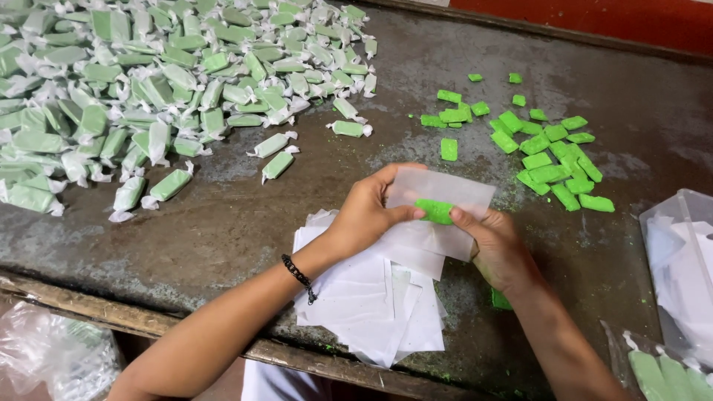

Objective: The person is manually wrapping small green rectangular items in individual sheets of white paper at a very high speed, placing the finished products into a pile.

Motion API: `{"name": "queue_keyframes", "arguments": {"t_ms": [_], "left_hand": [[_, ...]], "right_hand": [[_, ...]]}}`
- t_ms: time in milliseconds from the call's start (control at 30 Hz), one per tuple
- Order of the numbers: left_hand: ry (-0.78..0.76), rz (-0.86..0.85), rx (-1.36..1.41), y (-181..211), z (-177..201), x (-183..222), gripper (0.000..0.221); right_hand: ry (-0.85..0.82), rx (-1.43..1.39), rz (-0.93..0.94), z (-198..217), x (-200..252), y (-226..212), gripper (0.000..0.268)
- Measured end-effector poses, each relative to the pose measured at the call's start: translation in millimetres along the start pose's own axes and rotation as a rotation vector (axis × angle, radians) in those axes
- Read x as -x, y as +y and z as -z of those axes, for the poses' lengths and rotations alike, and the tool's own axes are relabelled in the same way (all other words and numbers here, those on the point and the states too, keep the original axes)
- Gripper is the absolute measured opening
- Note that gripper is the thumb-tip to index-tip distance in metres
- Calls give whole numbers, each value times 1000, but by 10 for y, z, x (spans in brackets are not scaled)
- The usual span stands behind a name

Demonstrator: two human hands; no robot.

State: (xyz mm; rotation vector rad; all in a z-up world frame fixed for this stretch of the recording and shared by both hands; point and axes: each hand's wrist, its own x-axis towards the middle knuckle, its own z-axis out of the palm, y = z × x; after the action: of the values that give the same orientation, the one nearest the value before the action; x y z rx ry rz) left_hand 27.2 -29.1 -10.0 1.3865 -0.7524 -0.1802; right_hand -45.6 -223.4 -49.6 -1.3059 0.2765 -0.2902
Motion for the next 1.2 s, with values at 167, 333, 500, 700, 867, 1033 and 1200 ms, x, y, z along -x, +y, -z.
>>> {"name": "queue_keyframes", "arguments": {"t_ms": [167, 333, 500, 700, 867, 1033, 1200], "left_hand": [[94, 16, -300, 123, 119, 45, 16], [-21, -268, -425, 282, 169, 102, 60], [-22, -350, -244, -2, -63, 71, 10], [208, -131, -65, -92, -171, 88, 12], [127, -69, -50, -25, -144, 118, 41], [-8, -250, -163, 94, -115, 159, 11], [-97, -350, -378, 125, -25, 176, 18]], "right_hand": [[12, -22, 20, -119, 159, -255, 22], [18, -64, 45, -128, 189, -369, 20], [-133, -131, -53, 3, 20, 74, 20], [-485, -151, 33, -147, 137, -215, 87], [-193, 48, 135, -105, 104, -122, 56], [-133, -145, 72, 122, -157, 197, 18], [-160, -133, 40, -15, -11, -6, 18]]}}
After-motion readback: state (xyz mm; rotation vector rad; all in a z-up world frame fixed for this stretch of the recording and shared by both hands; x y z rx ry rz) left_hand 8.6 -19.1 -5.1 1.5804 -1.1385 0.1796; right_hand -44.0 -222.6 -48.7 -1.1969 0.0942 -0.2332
